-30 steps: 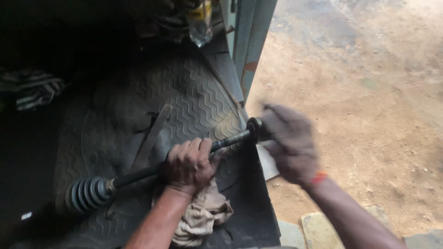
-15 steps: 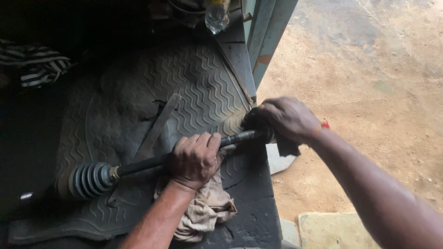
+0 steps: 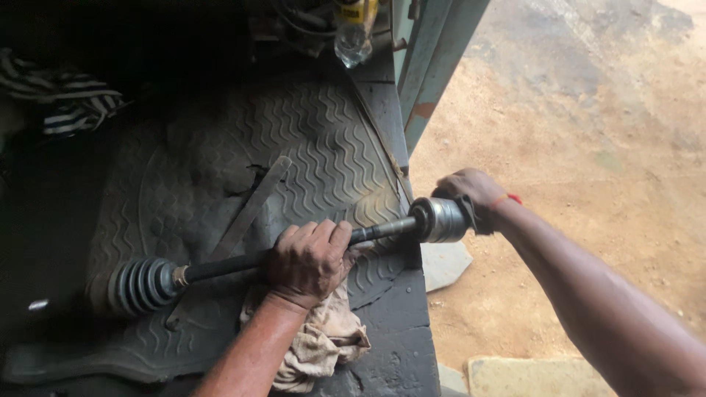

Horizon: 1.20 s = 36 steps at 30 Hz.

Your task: The person cleans a metal car axle shaft using a rag. They wipe the shaft and its joints repeatedly, rotating the part to clean different sections. The person also wipes their hands on the rag during the process.

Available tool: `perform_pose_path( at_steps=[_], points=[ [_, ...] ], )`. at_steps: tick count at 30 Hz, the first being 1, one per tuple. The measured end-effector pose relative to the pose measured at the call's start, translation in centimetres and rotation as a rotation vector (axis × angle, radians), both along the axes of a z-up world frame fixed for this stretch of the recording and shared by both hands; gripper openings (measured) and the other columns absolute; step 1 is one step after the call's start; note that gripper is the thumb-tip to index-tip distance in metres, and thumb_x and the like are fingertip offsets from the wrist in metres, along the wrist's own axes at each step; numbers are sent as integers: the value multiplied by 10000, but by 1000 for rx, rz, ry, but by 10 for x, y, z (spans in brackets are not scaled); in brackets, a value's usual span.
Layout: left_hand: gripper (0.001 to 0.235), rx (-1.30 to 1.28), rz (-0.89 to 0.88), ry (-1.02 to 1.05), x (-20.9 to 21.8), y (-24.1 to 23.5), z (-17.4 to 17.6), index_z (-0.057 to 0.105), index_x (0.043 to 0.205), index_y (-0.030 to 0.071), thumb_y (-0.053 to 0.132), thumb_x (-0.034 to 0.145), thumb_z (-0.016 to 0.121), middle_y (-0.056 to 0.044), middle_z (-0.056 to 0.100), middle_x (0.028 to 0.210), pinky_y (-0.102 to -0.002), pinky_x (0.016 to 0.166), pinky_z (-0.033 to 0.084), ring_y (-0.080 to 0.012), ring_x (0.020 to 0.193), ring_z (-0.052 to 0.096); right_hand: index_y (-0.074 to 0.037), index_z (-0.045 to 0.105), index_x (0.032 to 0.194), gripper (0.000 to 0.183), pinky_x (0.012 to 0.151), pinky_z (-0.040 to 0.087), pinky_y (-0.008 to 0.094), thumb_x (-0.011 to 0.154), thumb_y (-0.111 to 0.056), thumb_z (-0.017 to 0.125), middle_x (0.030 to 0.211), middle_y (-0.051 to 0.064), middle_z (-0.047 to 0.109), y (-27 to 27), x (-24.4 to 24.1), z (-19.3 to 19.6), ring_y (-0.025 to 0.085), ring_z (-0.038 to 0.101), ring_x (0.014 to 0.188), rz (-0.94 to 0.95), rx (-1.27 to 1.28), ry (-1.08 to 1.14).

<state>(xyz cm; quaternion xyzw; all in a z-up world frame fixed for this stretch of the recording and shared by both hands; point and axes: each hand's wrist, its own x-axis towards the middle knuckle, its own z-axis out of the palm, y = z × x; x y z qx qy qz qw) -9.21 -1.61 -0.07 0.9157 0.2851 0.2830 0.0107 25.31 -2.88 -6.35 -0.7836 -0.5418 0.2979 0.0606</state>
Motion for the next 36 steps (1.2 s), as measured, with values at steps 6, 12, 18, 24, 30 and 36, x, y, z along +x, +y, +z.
perform_pose_path(
  at_steps=[6, 12, 18, 24, 30, 36],
  points=[
    [274, 29, 15, -3, 0, 2, -3, 609, 897, 134, 339, 787, 755, -34, 541, 728, -435, 601, 440, -255, 692, 611, -179, 823, 984, 300, 711, 569, 391, 805, -280, 604, 882, 85, 790, -40, 3, 34, 246, 738, 750, -269, 196, -132],
    [329, 70, 32, 46, 3, 1, -3, 574, 820, 141, 435, 861, 715, -41, 542, 718, -436, 594, 447, -260, 685, 615, -9, 682, 1115, 269, 633, 481, 512, 1035, -177, 488, 1002, 172, 776, -90, -43, 81, 388, 627, 626, -562, 739, 652],
    [348, 83, 18, 25, 2, -1, 3, 577, 830, 135, 464, 907, 661, -41, 536, 732, -422, 587, 446, -256, 691, 616, -42, 644, 1323, 403, 1155, 331, 515, 1041, -293, 501, 1323, 162, 649, -92, -121, 72, 340, 604, 1248, 126, 1028, -185],
    [303, 75, 50, 57, 4, -6, -2, 586, 834, 151, 431, 927, 654, -33, 531, 722, -427, 585, 439, -244, 661, 608, -70, 589, 1426, 443, 1262, 160, 518, 1054, -278, 466, 1348, 122, 653, -108, -80, 12, 312, 614, 1303, 57, 1062, -240],
    [325, 80, 50, 40, 7, -2, -5, 569, 784, 165, 460, 886, 659, -38, 538, 711, -444, 591, 444, -262, 668, 616, -119, 660, 1017, 213, 958, 496, 479, 1059, -242, 491, 1070, 115, 697, -145, 14, -43, 308, 654, 1057, -107, 560, -465],
    [375, 80, 28, 3, 7, 3, -7, 581, 795, 147, 501, 870, 683, -53, 550, 716, -452, 576, 435, -282, 681, 620, -24, 595, 1154, 215, 867, 500, 568, 1062, -183, 484, 1072, 192, 610, -137, -2, -10, 340, 598, 952, -921, 899, 889]
  ],
)
